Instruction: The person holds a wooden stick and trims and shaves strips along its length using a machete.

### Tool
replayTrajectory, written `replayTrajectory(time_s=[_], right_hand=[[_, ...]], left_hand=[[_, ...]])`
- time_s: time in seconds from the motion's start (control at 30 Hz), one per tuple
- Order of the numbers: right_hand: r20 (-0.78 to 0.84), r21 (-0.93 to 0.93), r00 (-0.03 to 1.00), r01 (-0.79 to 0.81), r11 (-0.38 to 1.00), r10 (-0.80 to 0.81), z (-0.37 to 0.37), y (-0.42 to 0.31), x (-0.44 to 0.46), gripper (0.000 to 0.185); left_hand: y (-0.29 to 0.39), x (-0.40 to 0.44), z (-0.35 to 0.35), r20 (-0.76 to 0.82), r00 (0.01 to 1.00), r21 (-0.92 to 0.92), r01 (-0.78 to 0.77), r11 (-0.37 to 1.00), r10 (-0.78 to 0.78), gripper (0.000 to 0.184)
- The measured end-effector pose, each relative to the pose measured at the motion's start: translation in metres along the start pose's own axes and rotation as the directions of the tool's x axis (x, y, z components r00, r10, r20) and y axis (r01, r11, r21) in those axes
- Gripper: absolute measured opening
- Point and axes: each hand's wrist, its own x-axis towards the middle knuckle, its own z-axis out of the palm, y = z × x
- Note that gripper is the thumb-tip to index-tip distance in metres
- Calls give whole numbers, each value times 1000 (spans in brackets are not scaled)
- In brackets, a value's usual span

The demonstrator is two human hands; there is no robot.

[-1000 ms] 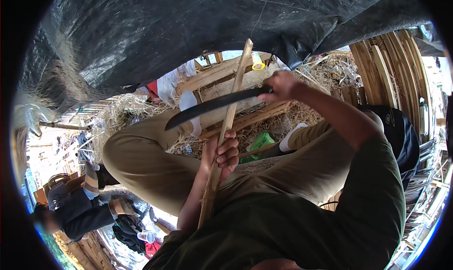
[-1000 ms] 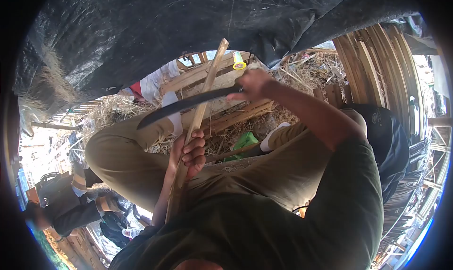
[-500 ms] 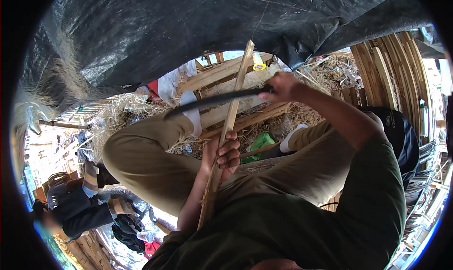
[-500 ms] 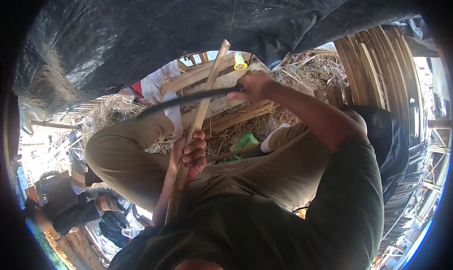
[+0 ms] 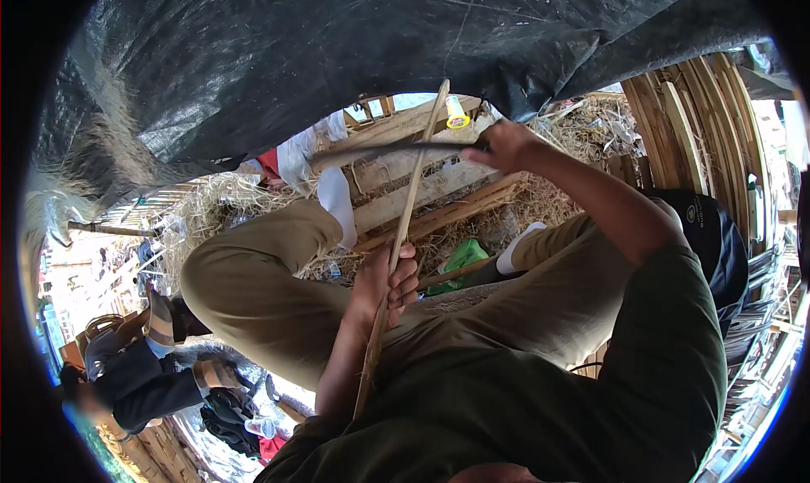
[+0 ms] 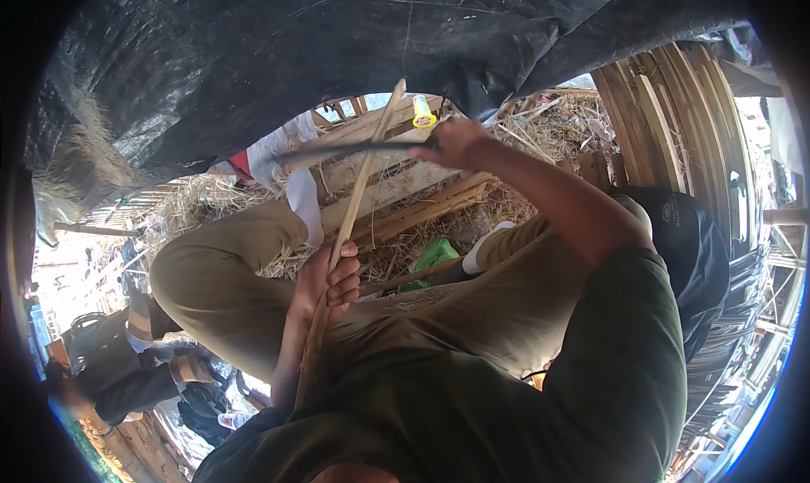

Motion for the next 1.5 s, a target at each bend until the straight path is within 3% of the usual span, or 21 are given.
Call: replayTrajectory(time_s=[0.03,0.1,0.13,0.23,0.33,0.43,0.5,0.57,0.6,0.7,0.73,0.83,0.97,1.13,1.27,1.37,1.4,1.43,1.5], right_hand=[[-148,59,982,-108,992,115,11,21,16,92],[-154,228,955,-216,949,254,5,42,25,93],[-155,281,958,-192,940,242,5,45,25,92],[12,338,984,-170,926,176,3,6,2,92],[53,76,989,132,988,-136,-2,-43,-23,93],[31,-50,996,87,995,-86,3,-23,1,93],[-133,95,987,-77,993,90,2,13,21,93],[-69,256,970,-207,944,231,-7,38,34,93],[-96,263,971,-189,946,220,-7,37,28,93],[22,347,997,-82,934,79,-11,-2,1,93],[40,220,999,-4,976,-5,-5,-16,-3,91],[-134,-42,939,315,948,-318,16,-29,-14,90],[-144,37,986,-83,996,88,7,17,20,88],[-101,276,995,6,961,23,4,3,5,86],[-161,64,950,280,958,-267,19,-21,-6,89],[-81,-26,991,100,995,-102,6,9,13,88],[-163,-12,985,-60,998,57,13,28,28,88],[-87,120,973,-204,972,215,2,36,32,87],[-245,51,965,-88,995,98,11,41,29,88]], left_hand=[[2,-2,-3,-1,1000,15,-13,1000,13,25],[1,-3,-6,16,1000,-18,-17,1000,18,25],[1,-1,-7,34,999,-60,-5,998,7,26],[3,4,-8,131,991,-175,30,984,-7,26],[0,9,-13,291,957,-347,101,932,5,27],[-8,9,-19,388,922,-461,188,867,7,27],[-10,9,-18,404,915,-477,214,853,-4,25],[-12,9,-17,380,924,-466,226,856,-37,24],[-12,14,-20,440,898,-457,252,853,-30,23],[-13,18,-19,519,852,-543,267,796,68,23],[-13,20,-19,532,843,-561,278,780,82,23],[-14,20,-19,567,817,-594,320,738,102,26],[-20,23,-22,579,810,-612,352,709,98,26],[-15,20,-27,574,808,-599,304,741,133,27],[-11,18,-21,530,839,-590,259,765,124,28],[-17,15,-23,536,840,-572,287,768,84,28],[-18,17,-24,543,836,-562,298,772,73,28],[-17,21,-23,548,834,-555,306,773,62,28],[-18,24,-24,546,837,-549,325,770,36,28]])
